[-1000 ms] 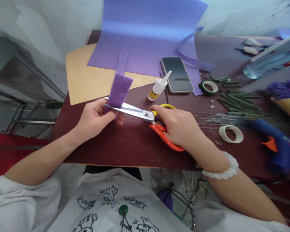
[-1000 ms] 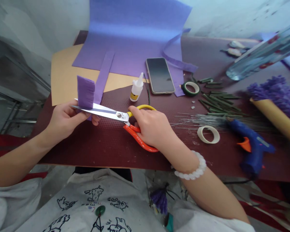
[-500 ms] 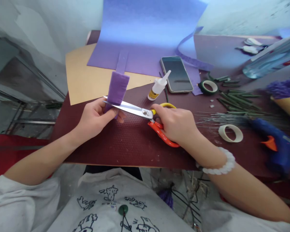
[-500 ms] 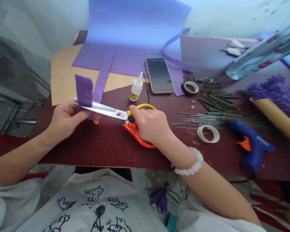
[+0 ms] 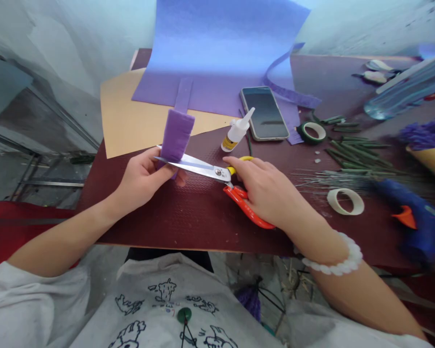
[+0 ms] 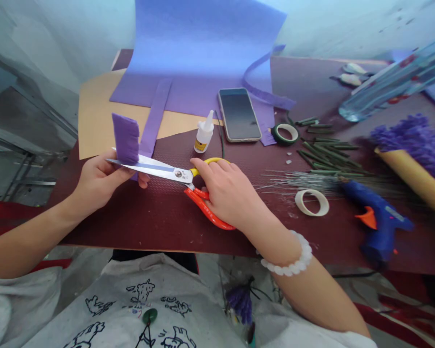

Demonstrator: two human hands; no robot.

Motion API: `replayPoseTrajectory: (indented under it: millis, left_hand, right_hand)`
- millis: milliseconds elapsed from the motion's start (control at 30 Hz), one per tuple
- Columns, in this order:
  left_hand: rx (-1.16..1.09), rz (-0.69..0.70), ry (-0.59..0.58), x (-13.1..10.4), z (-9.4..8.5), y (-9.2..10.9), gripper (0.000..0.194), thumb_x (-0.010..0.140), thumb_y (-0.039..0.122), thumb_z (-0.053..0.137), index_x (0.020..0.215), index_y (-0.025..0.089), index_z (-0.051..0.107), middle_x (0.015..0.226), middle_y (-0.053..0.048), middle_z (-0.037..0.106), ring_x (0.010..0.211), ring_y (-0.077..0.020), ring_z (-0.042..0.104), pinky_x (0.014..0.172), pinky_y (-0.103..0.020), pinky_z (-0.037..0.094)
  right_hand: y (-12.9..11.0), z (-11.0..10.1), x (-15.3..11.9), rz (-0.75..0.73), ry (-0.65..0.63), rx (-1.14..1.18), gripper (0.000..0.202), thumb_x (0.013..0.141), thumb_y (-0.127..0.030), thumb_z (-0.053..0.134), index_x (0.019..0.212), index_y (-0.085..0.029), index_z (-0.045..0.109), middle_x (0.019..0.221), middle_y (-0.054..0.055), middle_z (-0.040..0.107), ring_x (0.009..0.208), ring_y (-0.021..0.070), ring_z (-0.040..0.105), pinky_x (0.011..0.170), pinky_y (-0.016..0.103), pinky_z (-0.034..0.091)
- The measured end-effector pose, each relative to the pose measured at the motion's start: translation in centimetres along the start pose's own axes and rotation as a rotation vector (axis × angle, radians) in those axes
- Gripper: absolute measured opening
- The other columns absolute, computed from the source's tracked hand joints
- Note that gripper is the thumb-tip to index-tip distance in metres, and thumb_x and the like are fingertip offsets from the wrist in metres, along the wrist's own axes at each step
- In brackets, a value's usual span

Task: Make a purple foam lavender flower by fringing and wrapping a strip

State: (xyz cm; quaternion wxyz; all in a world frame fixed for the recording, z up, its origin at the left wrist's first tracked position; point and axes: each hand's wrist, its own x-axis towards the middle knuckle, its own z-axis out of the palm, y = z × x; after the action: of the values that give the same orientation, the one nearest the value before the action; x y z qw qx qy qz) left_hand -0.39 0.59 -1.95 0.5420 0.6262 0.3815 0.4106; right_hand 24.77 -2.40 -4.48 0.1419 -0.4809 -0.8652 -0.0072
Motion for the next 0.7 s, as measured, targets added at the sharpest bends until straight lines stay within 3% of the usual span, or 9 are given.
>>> replayPoseTrajectory:
  millis: [133, 333, 567, 700]
  left_hand:
    - [-0.084, -0.040, 0.004, 0.0, -0.1, -0.5, 0.009, 0.080, 0.025, 0.067, 0.079, 0.016, 0.066, 0.072, -0.003, 0.071, 0.064, -0.0164, 0.067, 0.068, -0.032, 0.056]
    - [-0.064, 0.000, 0.084, 0.1, -0.2, -1.3, 0.007, 0.078, 0.027, 0.071, 0.078, 0.020, 0.069, 0.070, 0.000, 0.070, 0.072, -0.0167, 0.068, 0.077, -0.032, 0.054]
    - [-0.175, 0.023, -0.006, 0.1, -0.3, -1.0, 0.007, 0.082, 0.023, 0.067, 0.083, 0.017, 0.069, 0.072, -0.001, 0.070, 0.067, -0.0144, 0.066, 0.071, -0.029, 0.054]
    - [-0.191, 0.003, 0.005, 0.1, -0.2, -1.0, 0.007, 0.082, 0.024, 0.067, 0.081, 0.017, 0.068, 0.071, -0.001, 0.069, 0.065, -0.0145, 0.066, 0.069, -0.029, 0.055]
  right_hand:
    - [-0.1, -0.1, -0.1, 0.013, -0.024, 0.007, 0.052, 0.093, -0.041, 0.037, 0.130, -0.007, 0.047, 0.107, 0.017, 0.065, 0.099, 0.0293, 0.057, 0.084, 0.041, 0.045]
    - [-0.2, -0.1, 0.1, 0.018, 0.004, 0.017, 0.052, 0.093, -0.043, 0.035, 0.127, -0.006, 0.051, 0.092, 0.013, 0.067, 0.087, 0.0270, 0.060, 0.078, 0.037, 0.046]
    - [-0.2, -0.3, 0.1, 0.033, -0.005, 0.040, 0.051, 0.093, -0.044, 0.036, 0.126, -0.008, 0.051, 0.089, 0.012, 0.067, 0.082, 0.0245, 0.060, 0.071, 0.034, 0.044]
    - [-0.2, -0.3, 0.1, 0.058, -0.023, 0.068, 0.049, 0.092, -0.043, 0.039, 0.126, -0.010, 0.050, 0.093, 0.012, 0.066, 0.085, 0.0236, 0.059, 0.071, 0.033, 0.044]
